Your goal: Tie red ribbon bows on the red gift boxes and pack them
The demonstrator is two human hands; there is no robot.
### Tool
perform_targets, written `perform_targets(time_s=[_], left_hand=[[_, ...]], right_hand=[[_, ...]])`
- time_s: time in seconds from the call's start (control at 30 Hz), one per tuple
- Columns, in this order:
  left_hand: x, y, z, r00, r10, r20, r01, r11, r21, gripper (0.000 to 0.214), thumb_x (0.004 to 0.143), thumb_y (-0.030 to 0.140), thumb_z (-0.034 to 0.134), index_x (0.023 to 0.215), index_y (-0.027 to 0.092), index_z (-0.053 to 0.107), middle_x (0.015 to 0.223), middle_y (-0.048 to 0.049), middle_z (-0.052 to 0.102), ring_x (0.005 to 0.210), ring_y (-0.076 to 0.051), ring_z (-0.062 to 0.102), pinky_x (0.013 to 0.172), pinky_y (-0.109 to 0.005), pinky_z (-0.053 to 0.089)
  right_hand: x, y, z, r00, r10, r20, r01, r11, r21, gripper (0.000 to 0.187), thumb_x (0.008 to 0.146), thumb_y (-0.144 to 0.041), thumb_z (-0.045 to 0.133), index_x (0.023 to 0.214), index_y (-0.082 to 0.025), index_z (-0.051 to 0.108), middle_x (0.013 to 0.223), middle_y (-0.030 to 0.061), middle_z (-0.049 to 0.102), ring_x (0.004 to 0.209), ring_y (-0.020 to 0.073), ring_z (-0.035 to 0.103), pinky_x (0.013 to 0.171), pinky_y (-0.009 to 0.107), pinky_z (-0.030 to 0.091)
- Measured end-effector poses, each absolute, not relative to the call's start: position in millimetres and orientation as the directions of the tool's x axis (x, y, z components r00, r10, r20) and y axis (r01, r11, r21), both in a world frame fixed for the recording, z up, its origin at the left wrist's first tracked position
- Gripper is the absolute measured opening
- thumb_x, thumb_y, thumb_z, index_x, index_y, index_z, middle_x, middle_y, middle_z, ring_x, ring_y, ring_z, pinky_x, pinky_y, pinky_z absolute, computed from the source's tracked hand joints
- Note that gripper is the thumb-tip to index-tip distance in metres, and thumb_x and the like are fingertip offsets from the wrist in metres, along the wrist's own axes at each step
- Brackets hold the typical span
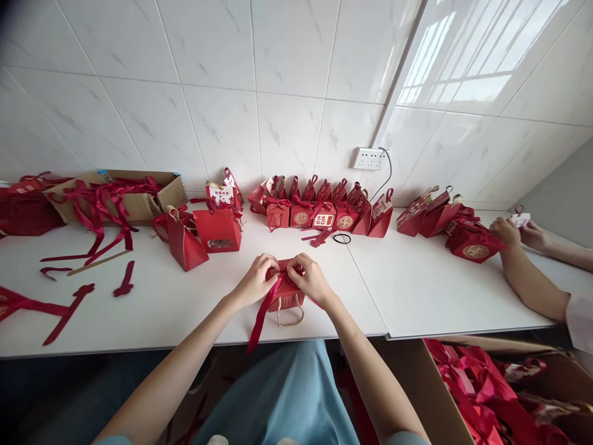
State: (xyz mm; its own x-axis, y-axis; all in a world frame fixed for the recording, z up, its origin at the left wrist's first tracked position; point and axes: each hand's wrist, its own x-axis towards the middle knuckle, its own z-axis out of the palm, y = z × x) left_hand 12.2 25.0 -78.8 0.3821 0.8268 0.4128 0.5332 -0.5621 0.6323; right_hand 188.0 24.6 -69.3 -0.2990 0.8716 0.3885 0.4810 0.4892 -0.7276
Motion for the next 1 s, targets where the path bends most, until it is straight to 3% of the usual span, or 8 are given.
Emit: perform_targets(time_s=[0.13,0.3,0.5,0.73,1.0], left_hand=[[16,23,-74,0.387,0.842,0.377,0.539,-0.538,0.648,0.004,0.079,0.022,0.057,0.08,0.021,0.053,0.096,-0.0045,0.053,0.095,-0.021,0.051,0.089,-0.04,0.045],[18,21,-68,0.353,0.895,0.274,0.551,-0.435,0.712,0.005,0.076,0.019,0.055,0.072,0.021,0.055,0.095,-0.003,0.056,0.097,-0.022,0.051,0.091,-0.042,0.042],[18,23,-65,0.351,0.913,0.208,0.546,-0.38,0.747,0.007,0.07,0.017,0.058,0.065,0.02,0.055,0.098,-0.0025,0.058,0.102,-0.024,0.052,0.09,-0.042,0.043],[23,25,-70,0.295,0.928,0.228,0.52,-0.356,0.776,0.009,0.077,0.018,0.05,0.073,0.021,0.058,0.099,-0.004,0.059,0.105,-0.024,0.051,0.097,-0.045,0.039],[18,26,-68,0.316,0.926,0.207,0.495,-0.347,0.797,0.012,0.072,0.019,0.054,0.06,0.021,0.056,0.099,-0.0041,0.06,0.106,-0.026,0.051,0.096,-0.046,0.04]], right_hand=[[187,24,-70,-0.257,0.916,0.308,0.396,0.391,-0.831,0.014,0.082,-0.027,0.05,0.075,-0.019,0.059,0.079,0.0022,0.06,0.068,0.0138,0.052,0.067,0.029,0.042],[189,24,-74,-0.267,0.941,0.206,0.249,0.274,-0.929,0.017,0.078,-0.034,0.052,0.074,-0.018,0.056,0.074,0.0001,0.058,0.065,0.0129,0.05,0.064,0.028,0.042],[192,23,-77,-0.294,0.937,0.186,0.203,0.251,-0.946,0.02,0.079,-0.037,0.05,0.075,-0.018,0.051,0.072,-0.0009,0.053,0.064,0.0123,0.049,0.064,0.028,0.041],[191,20,-74,-0.302,0.923,0.237,0.266,0.32,-0.909,0.012,0.073,-0.028,0.057,0.077,-0.017,0.055,0.076,-0.0008,0.054,0.066,0.012,0.047,0.066,0.028,0.04],[193,22,-78,-0.312,0.921,0.233,0.174,0.296,-0.939,0.011,0.072,-0.028,0.055,0.071,-0.018,0.053,0.078,-0.0003,0.053,0.068,0.0126,0.048,0.065,0.027,0.04]])
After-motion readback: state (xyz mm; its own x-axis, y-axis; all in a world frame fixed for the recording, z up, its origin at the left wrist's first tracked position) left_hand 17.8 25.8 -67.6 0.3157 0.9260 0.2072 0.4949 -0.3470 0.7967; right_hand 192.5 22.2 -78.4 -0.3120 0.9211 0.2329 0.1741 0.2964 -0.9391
